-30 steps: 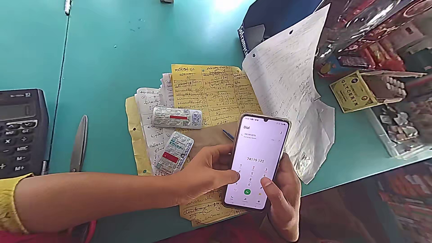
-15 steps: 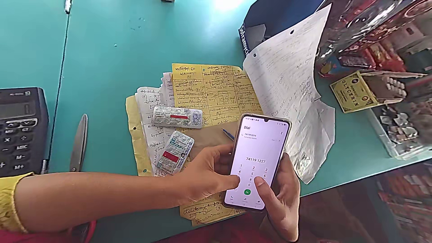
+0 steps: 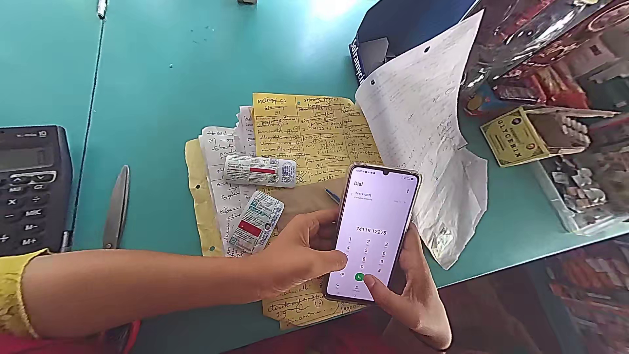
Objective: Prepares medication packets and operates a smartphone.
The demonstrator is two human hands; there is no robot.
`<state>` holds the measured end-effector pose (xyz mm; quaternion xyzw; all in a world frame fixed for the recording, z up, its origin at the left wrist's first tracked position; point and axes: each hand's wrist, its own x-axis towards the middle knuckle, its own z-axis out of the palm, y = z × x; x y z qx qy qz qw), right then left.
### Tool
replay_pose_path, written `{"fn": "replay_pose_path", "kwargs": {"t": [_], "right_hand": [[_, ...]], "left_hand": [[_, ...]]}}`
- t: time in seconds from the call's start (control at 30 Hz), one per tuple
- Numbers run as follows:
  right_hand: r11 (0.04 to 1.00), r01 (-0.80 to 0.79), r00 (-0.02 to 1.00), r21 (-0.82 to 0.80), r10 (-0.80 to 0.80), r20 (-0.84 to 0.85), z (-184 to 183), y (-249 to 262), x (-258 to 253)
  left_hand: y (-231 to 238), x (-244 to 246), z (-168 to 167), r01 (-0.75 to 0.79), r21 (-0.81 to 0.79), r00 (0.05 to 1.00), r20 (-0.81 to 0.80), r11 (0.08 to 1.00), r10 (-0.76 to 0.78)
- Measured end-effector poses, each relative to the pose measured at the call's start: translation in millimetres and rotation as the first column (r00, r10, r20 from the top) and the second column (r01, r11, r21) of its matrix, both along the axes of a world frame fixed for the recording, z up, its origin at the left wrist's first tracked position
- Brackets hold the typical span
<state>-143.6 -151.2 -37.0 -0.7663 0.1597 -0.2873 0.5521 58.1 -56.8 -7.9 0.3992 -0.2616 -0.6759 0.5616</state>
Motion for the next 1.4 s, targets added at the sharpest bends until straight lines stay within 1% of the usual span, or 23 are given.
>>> {"fn": "replay_pose_path", "kwargs": {"t": [0.07,0.23,0.43,0.67,0.77,0.83,0.93,1.0,1.03,1.07,1.1,1.13,1.2,1.23,1.3,1.33,1.4], "right_hand": [[1.000,-0.026,1.000,-0.015,0.026,-0.010,0,-2,-3],[1.000,-0.010,1.000,-0.016,0.009,-0.021,-1,-1,-2],[0.997,-0.071,0.998,-0.044,0.070,-0.003,-1,-4,-5],[1.000,-0.013,1.000,-0.015,0.013,-0.003,-2,-1,-1],[0.999,-0.045,0.999,-0.030,0.045,0.013,-1,-3,-3],[0.998,-0.054,0.998,-0.026,0.055,0.040,-3,-4,-2],[0.996,-0.091,0.990,0.016,0.089,0.106,-6,-4,-4],[0.988,-0.127,0.981,0.088,0.112,0.157,-1,-4,-4],[0.987,-0.117,0.983,0.106,0.100,0.152,3,-2,-4],[0.990,-0.105,0.987,0.089,0.092,0.135,9,-1,-3],[0.995,-0.092,0.989,0.045,0.086,0.118,14,0,-1],[0.996,-0.085,0.993,-0.035,0.088,0.083,18,0,2],[0.964,-0.099,0.995,-0.248,0.096,-0.023,21,0,10],[0.923,-0.127,0.991,-0.363,0.106,-0.076,21,1,17],[0.797,-0.181,0.982,-0.577,0.116,-0.147,16,10,35],[0.720,-0.210,0.976,-0.661,0.117,-0.182,14,16,43],[0.602,-0.258,0.963,-0.756,0.098,-0.250,10,24,54]], "left_hand": [[0,0,0,0.003,-0.001,1.000,-0.006,1.000,-0.003],[0,0,0,0.000,0.004,1.000,0.000,1.000,0.000],[0,0,0,0.001,0.016,1.000,0.002,1.000,-0.001],[0,0,2,0.002,0.019,1.000,0.016,1.000,-0.002],[1,1,-1,0.003,-0.005,0.999,-0.041,1.000,-0.004],[2,2,0,-0.011,0.047,0.999,-0.044,0.999,0.013],[3,4,16,-0.034,0.105,0.999,0.010,0.994,0.033],[5,9,26,-0.039,0.048,0.997,0.074,0.998,0.036],[8,12,30,-0.050,0.003,0.992,0.117,0.999,0.049],[12,16,34,-0.072,-0.049,0.983,0.164,0.996,0.079],[17,22,39,-0.103,-0.109,0.967,0.221,0.989,0.125],[24,28,45,-0.145,-0.166,0.944,0.272,0.975,0.187],[42,47,57,-0.222,-0.277,0.864,0.389,0.935,0.320],[52,56,62,-0.261,-0.317,0.809,0.444,0.912,0.386],[73,72,67,-0.374,-0.339,0.686,0.526,0.863,0.503],[83,78,68,-0.433,-0.316,0.630,0.563,0.844,0.534],[98,85,63,-0.563,-0.227,0.534,0.634,0.795,0.560]]}}
